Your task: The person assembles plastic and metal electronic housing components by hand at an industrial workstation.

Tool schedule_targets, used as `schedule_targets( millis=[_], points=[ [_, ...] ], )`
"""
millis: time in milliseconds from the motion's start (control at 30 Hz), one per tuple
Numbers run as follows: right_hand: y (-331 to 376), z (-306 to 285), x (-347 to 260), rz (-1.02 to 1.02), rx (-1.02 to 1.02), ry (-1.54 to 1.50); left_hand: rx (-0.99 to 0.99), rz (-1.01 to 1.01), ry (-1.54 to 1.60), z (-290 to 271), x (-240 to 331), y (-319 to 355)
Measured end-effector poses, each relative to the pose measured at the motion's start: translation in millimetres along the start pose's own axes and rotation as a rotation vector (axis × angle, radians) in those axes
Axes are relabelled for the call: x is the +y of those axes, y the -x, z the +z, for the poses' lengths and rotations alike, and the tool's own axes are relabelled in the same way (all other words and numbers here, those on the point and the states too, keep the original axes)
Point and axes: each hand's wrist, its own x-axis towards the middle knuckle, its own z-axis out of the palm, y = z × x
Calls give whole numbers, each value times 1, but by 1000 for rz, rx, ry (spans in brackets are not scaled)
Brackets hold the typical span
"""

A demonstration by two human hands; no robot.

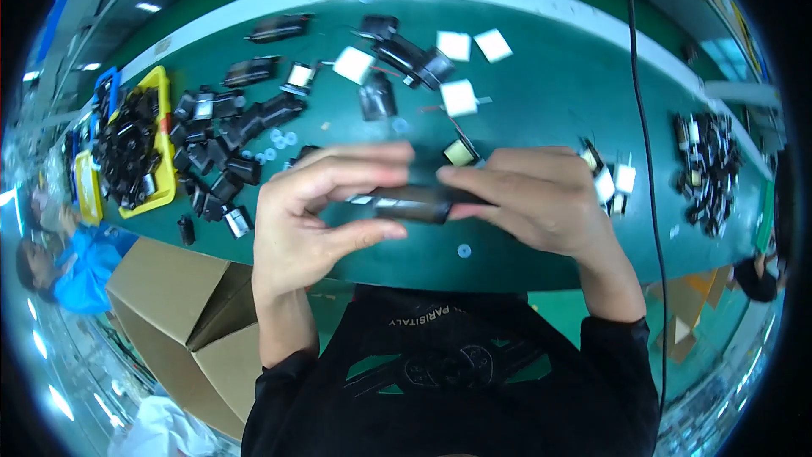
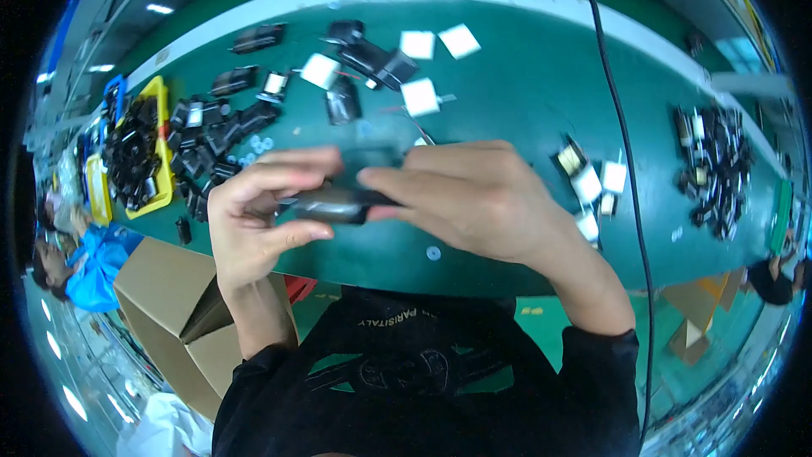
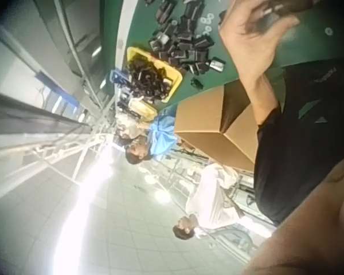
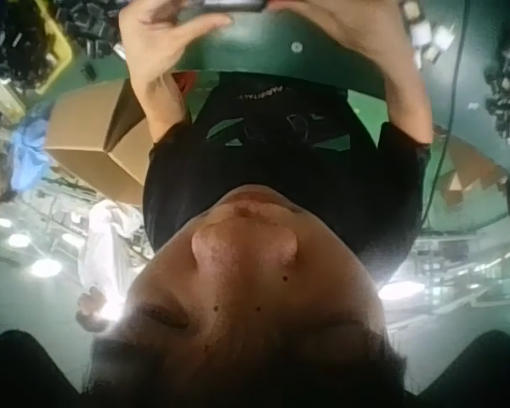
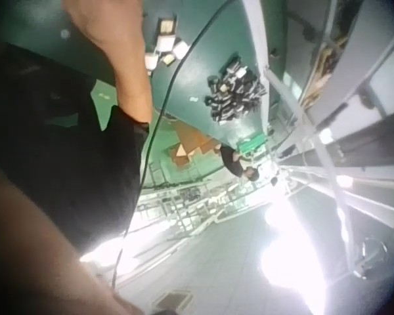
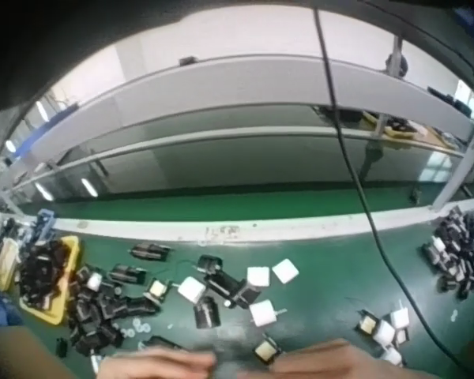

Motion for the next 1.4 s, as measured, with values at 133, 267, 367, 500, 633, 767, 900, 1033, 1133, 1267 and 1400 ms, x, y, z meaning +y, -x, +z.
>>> schedule_targets(
  millis=[133, 267, 367, 500, 633, 767, 900, 1033, 1133, 1267, 1400],
  points=[
    [-23, -36, 42, 146, 11, 442, 555, -166, -573, -66, 1, 15],
    [-13, -101, 139, 383, 117, 985, 849, -340, -1161, -162, -8, 39],
    [-9, -132, 212, 368, 100, 1311, 1038, -411, -1320, -229, -18, 55],
    [-3, -131, 234, 300, 39, 1372, 1032, -354, -1594, -298, -39, 53],
    [9, -90, 144, 285, 80, 1066, 959, -279, -1672, -335, -59, 19],
    [56, -48, 72, 309, 137, 722, 754, -588, -1686, -361, -74, 9],
    [113, -34, 23, 368, 233, 639, 984, -121, -1703, -327, -60, 19],
    [156, -31, 9, 569, 383, 548, 995, 348, -1481, -226, -37, 14],
    [161, -21, 14, 555, 405, 513, 940, 419, -1203, -155, -37, 27],
    [141, -17, 5, 570, 334, 530, 869, 416, -464, -77, -64, 19],
    [135, -24, 10, 805, 449, 481, 727, 222, 485, -8, -54, 40]
  ],
)
